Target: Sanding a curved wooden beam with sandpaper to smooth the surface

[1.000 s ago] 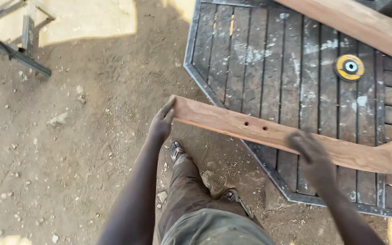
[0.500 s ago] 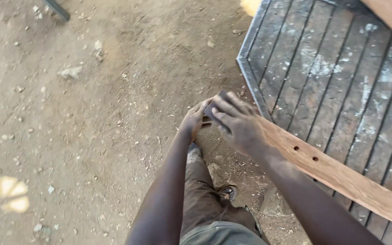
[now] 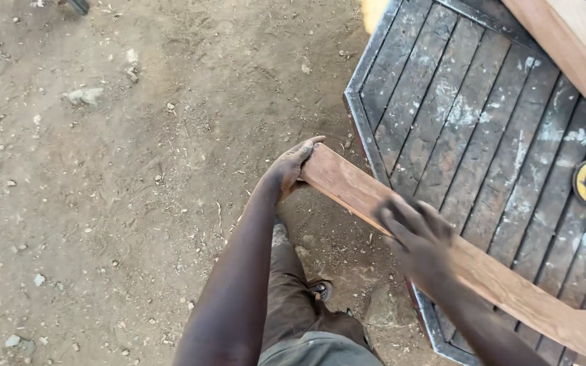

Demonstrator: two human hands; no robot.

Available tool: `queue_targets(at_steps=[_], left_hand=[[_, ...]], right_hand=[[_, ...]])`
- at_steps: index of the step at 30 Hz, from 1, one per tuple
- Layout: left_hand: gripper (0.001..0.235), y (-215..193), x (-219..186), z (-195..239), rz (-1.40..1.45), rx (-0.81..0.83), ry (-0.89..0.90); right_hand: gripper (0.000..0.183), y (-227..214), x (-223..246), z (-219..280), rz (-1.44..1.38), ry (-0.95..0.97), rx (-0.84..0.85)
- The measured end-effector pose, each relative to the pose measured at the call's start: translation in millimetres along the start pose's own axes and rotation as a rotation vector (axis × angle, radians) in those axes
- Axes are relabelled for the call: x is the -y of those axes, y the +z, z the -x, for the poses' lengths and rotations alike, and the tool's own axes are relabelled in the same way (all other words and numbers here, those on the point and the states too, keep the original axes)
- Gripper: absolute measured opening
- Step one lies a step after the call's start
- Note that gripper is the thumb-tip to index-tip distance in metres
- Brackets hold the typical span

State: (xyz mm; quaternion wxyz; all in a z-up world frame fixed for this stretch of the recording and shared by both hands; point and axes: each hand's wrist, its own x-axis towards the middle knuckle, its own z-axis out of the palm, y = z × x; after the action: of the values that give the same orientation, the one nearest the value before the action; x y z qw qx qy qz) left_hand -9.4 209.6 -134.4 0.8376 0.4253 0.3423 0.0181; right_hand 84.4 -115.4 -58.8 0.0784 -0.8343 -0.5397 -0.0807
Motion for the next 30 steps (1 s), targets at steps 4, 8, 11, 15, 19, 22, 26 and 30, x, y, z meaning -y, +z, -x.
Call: queue_targets(at_steps=[4,8,11,15,19,22,26,30], left_hand=[[0.036,11,-5,5,0.008,-0.023,-0.013],[0.033,11,-10,15,-0.124,-0.086,0.114],[0.037,3,1,-5,-0.203,-0.069,0.103],[0.037,-4,-2,-14,-0.264,-0.041,-0.038],[0.041,1,6,-13,-0.14,-0.114,-0.037],[0.041,13,2,2,-0.138,-0.103,-0.039],[0.042,15,-16,20,-0.171,-0.139,-0.062],[0.038,1,2,-5,-0.163,-0.13,-0.075]], right_hand=[[0.048,10,70,-99,-0.11,-0.082,-0.018],[0.046,2,86,-112,-0.047,-0.074,0.15],[0.045,-21,49,-61,0.0,-0.037,0.227],[0.043,-38,23,-13,-0.049,-0.066,0.178],[0.044,-16,52,-57,-0.032,0.037,0.32],[0.043,-3,67,-85,-0.08,0.013,0.335],[0.052,-16,56,-72,-0.005,-0.073,0.318],[0.049,-14,35,-25,0.054,-0.033,0.347]])
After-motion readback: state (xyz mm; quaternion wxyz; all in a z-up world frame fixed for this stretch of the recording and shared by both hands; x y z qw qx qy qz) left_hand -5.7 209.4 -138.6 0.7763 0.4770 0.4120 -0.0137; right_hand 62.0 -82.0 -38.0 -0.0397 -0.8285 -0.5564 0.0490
